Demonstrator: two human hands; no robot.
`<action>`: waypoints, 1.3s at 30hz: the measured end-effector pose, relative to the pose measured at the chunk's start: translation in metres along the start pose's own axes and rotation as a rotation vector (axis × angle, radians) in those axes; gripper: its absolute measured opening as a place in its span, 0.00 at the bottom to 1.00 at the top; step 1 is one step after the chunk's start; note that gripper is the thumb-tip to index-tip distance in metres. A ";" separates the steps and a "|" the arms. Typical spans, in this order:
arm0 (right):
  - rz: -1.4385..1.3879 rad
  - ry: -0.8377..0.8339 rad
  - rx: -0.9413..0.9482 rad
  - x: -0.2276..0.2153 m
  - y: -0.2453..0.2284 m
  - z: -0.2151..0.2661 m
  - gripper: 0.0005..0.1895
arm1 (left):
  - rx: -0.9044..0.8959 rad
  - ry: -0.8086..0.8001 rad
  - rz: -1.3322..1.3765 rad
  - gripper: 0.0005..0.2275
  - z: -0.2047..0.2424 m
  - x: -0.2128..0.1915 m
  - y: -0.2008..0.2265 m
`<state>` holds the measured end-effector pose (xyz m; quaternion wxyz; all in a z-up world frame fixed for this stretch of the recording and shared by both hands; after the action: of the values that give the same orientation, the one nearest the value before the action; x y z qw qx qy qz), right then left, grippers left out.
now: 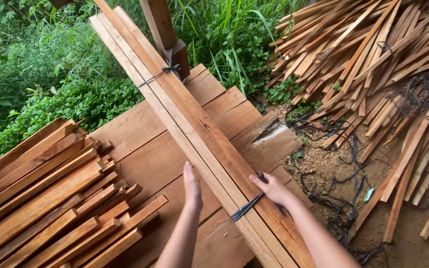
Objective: The recorder is sorting and arranging thin wooden planks on a low wooden workbench in an outdoor workshop environment.
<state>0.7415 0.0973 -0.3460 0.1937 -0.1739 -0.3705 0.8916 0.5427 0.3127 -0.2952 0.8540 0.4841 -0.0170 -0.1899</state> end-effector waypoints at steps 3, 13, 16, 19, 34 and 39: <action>-0.224 -0.076 0.097 0.007 -0.002 0.010 0.47 | 0.012 -0.091 -0.021 0.42 0.040 0.042 0.008; -0.640 -0.191 0.093 0.020 0.025 -0.010 0.38 | -0.102 0.007 0.260 0.34 0.067 0.039 0.022; -0.590 -0.205 0.034 0.023 0.017 -0.009 0.36 | -0.111 0.011 0.270 0.35 0.060 0.038 0.020; -0.414 -0.116 0.056 0.019 0.022 -0.011 0.38 | -0.109 0.006 0.223 0.35 0.049 0.037 0.004; -0.153 -0.105 -0.031 -0.005 0.030 0.046 0.42 | -0.102 -0.050 0.183 0.45 0.095 0.018 -0.073; -0.030 -0.095 0.008 -0.059 0.106 0.095 0.47 | -0.170 -0.054 0.181 0.45 0.177 0.025 -0.145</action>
<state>0.7266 -0.0554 -0.3502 0.1897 -0.1249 -0.3781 0.8975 0.4839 0.0927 -0.3263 0.9048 0.4012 -0.0675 -0.1257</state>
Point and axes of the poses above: each hand's wrist, its own z-axis away from the middle knuckle, its own x-axis out of the palm, y = z × x, the point moved 9 cm from there along -z, towards the middle knuckle, and after that the axes turned 9 degrees about -z, right-handed, at the moved point
